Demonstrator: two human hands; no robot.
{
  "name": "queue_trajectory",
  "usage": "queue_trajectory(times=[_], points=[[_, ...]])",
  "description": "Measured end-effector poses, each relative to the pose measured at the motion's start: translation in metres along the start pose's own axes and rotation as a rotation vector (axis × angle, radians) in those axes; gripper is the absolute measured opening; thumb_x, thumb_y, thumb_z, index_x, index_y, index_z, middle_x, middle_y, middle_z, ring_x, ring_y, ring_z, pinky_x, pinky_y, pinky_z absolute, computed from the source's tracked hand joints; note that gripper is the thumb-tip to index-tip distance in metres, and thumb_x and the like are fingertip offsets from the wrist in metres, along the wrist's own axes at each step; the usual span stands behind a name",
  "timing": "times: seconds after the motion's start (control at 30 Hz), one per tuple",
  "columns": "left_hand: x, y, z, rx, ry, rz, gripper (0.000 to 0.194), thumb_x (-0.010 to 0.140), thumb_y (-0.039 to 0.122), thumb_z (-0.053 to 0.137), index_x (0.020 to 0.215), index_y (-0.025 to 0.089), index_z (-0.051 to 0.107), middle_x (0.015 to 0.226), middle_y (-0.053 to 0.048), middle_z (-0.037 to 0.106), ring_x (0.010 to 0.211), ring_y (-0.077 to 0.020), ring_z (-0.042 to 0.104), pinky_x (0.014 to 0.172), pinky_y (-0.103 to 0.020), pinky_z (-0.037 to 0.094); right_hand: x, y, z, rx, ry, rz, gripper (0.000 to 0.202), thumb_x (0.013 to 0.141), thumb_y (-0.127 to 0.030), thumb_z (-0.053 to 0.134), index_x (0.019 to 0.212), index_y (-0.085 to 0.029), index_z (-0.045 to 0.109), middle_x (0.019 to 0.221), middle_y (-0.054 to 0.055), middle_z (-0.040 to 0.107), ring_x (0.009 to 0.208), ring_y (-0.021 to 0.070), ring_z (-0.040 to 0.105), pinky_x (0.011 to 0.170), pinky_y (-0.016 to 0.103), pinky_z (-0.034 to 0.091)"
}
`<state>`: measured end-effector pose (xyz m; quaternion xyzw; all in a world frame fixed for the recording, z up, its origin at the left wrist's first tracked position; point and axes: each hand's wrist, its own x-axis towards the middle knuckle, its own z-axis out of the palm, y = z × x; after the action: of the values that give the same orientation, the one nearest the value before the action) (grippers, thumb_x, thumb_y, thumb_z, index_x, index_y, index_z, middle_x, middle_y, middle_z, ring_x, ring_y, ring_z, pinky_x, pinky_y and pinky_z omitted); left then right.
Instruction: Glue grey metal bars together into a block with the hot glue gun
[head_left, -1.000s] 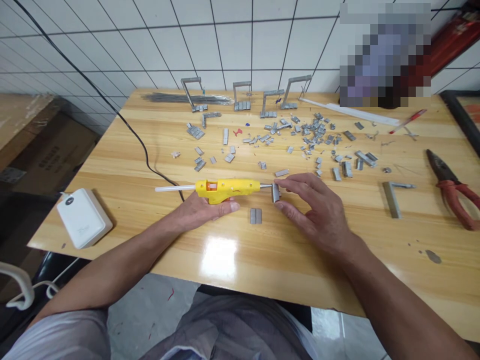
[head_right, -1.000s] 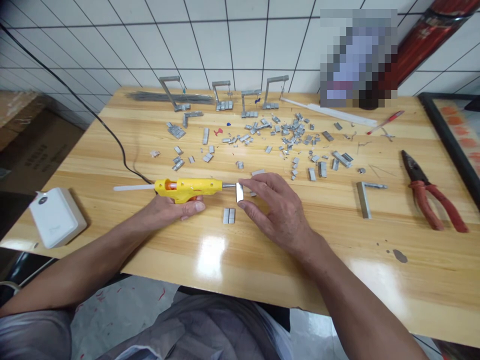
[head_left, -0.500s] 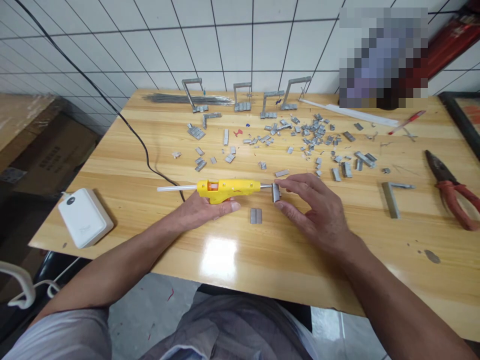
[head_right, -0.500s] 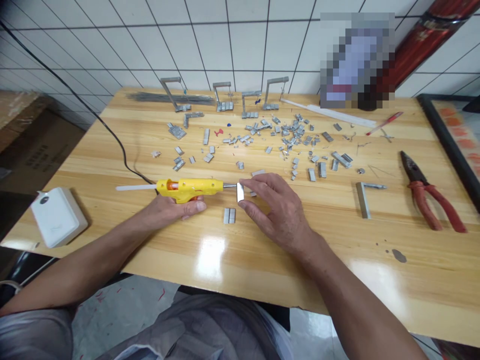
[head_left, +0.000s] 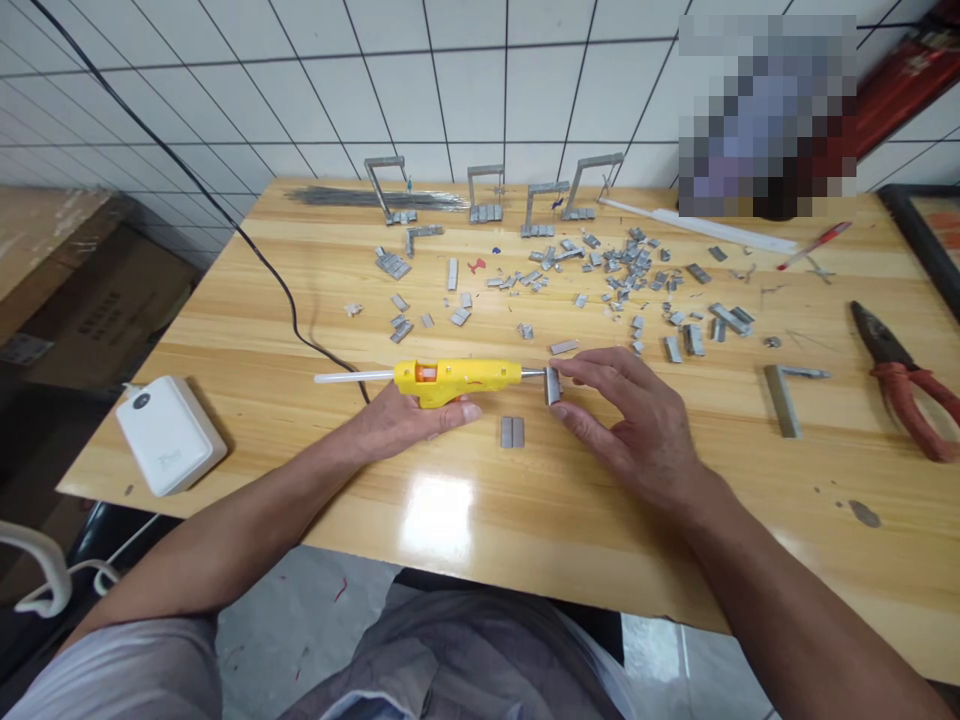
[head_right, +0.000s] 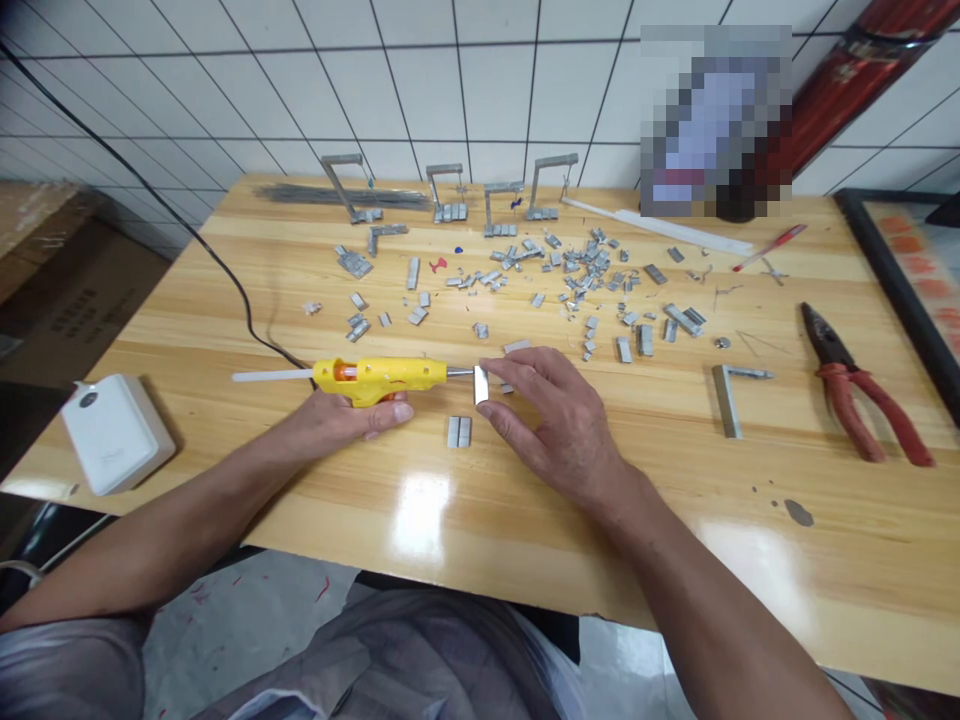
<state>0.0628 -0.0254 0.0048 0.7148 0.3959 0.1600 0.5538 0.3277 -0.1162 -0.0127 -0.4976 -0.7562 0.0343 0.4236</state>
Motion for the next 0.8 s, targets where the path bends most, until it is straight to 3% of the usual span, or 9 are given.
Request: queue_trajectory(times=[0.43, 0.8], points=[[-0.0008, 0.0024, -0.0005, 0.014, 0.003, -0.013, 0.031, 0.088, 0.051, 0.074, 0.086, 0.020, 0.072, 0.060, 0.003, 0.057, 0.079, -0.0206, 0.066, 0.073, -0.029, 0.056, -0.0001, -0.0001, 0.0008, 0.003, 0.017, -0.009, 0.035, 0.097, -0.023, 0.072, 0.132, -0.024, 0.070, 0.115, 0.012, 0.076, 0.105, 0.0247, 0.074, 0.091, 0.041, 0.064], [-0.0007, 0.0046, 0.0003, -0.011, 0.003, -0.006, 0.026, 0.086, 0.046, 0.075, 0.086, 0.020, 0.072, 0.063, 0.001, 0.060, 0.085, -0.0218, 0.066, 0.077, -0.030, 0.057, -0.0009, 0.0011, 0.0020, 0.006, 0.017, -0.008, 0.035, 0.097, -0.023, 0.071, 0.132, -0.024, 0.070, 0.115, 0.012, 0.075, 0.106, 0.0251, 0.074, 0.091, 0.041, 0.064]])
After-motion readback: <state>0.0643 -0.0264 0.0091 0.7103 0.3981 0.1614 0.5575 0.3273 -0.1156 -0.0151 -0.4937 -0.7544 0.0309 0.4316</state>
